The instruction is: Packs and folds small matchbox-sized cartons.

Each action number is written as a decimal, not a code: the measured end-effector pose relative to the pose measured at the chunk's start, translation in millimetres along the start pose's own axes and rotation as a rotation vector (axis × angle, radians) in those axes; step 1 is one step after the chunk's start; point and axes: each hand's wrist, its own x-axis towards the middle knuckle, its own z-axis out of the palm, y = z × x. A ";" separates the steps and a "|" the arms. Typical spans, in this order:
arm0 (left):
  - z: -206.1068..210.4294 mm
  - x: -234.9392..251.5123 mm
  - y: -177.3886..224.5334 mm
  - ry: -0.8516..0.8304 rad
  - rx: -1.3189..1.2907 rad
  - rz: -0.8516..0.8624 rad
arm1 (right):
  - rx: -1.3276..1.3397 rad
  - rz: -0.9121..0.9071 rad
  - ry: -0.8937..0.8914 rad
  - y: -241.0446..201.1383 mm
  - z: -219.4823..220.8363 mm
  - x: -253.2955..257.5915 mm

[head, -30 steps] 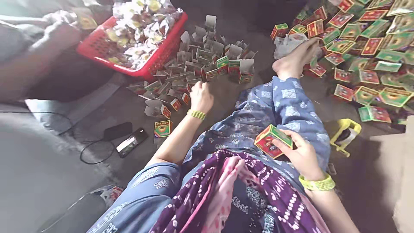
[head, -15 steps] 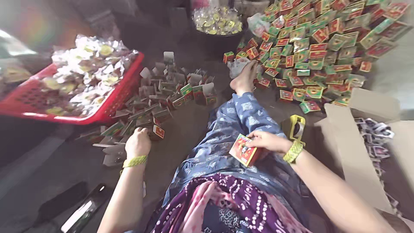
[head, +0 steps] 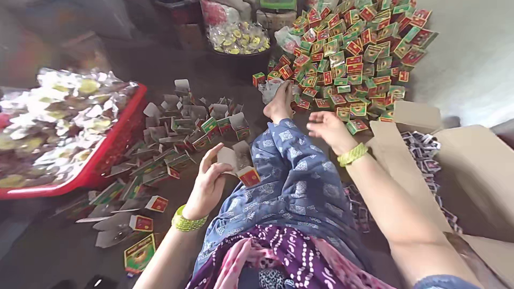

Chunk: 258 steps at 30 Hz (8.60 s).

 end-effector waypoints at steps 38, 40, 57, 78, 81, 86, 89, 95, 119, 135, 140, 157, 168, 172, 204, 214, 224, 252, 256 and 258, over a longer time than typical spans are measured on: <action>169.7 -17.4 -0.5 -0.459 -0.722 -0.619 | -0.530 0.192 0.421 180.2 -72.9 -130.1; 168.1 -18.4 -2.4 -0.469 -0.710 -0.635 | -0.354 -0.066 0.393 138.3 -52.6 -141.7; 169.4 -25.7 -2.6 -0.451 -0.626 -0.414 | -0.486 -0.544 0.279 57.6 63.0 -147.3; 169.9 -30.2 0.6 -0.315 -0.612 -0.390 | -0.424 -0.562 0.240 80.3 47.5 -140.0; 167.8 -29.2 5.0 -0.243 -0.716 -0.394 | -0.157 -0.408 0.119 95.4 38.7 -131.1; 161.8 -29.0 12.9 -0.300 -0.754 -0.325 | 0.075 -0.367 -0.164 112.5 49.7 -130.4; 159.4 -29.6 15.1 -0.316 -0.757 -0.336 | -0.020 -0.417 -0.197 113.9 56.4 -132.7; 162.9 -30.7 13.2 -0.352 -0.742 -0.410 | -0.160 -0.466 -0.051 111.7 58.1 -130.5; 168.1 -30.3 5.7 -0.442 -0.689 -0.293 | -0.270 -0.611 -0.250 84.1 32.5 -132.8; 165.1 -31.0 5.0 -0.426 -0.706 -0.445 | -0.209 -0.517 -0.187 111.5 30.8 -150.3; 164.4 -28.9 9.0 -0.424 -0.699 -0.484 | -0.312 -0.059 0.365 156.8 -40.9 -112.6; 166.8 -25.1 6.4 -0.419 -0.729 -0.446 | -0.267 0.527 0.425 260.4 -124.1 -32.1; 165.7 -25.9 8.4 -0.415 -0.738 -0.479 | -0.087 0.653 0.538 220.5 -99.2 -88.9; 165.1 -26.4 9.2 -0.419 -0.731 -0.473 | -0.136 0.653 0.510 237.3 -96.2 -88.4; 169.6 -29.5 2.3 -0.299 -0.722 -0.466 | 0.462 0.308 -0.053 78.2 69.9 -130.4; 161.8 -27.9 8.8 -0.363 -0.662 -0.308 | 0.250 0.215 0.076 90.9 75.2 -122.1; 67.0 10.1 -65.1 0.049 0.142 -0.757 | -0.047 -0.111 -0.233 103.7 75.5 -131.7; 49.3 6.4 9.8 0.103 -0.260 -0.007 | 0.396 -0.053 0.405 -36.0 -36.9 73.4; 93.1 4.6 26.1 -0.198 -0.670 -0.121 | 0.130 0.036 0.258 7.4 -28.3 28.0; 117.9 -5.2 21.9 -0.305 -0.846 -0.242 | 0.000 0.115 0.235 44.0 -30.4 1.6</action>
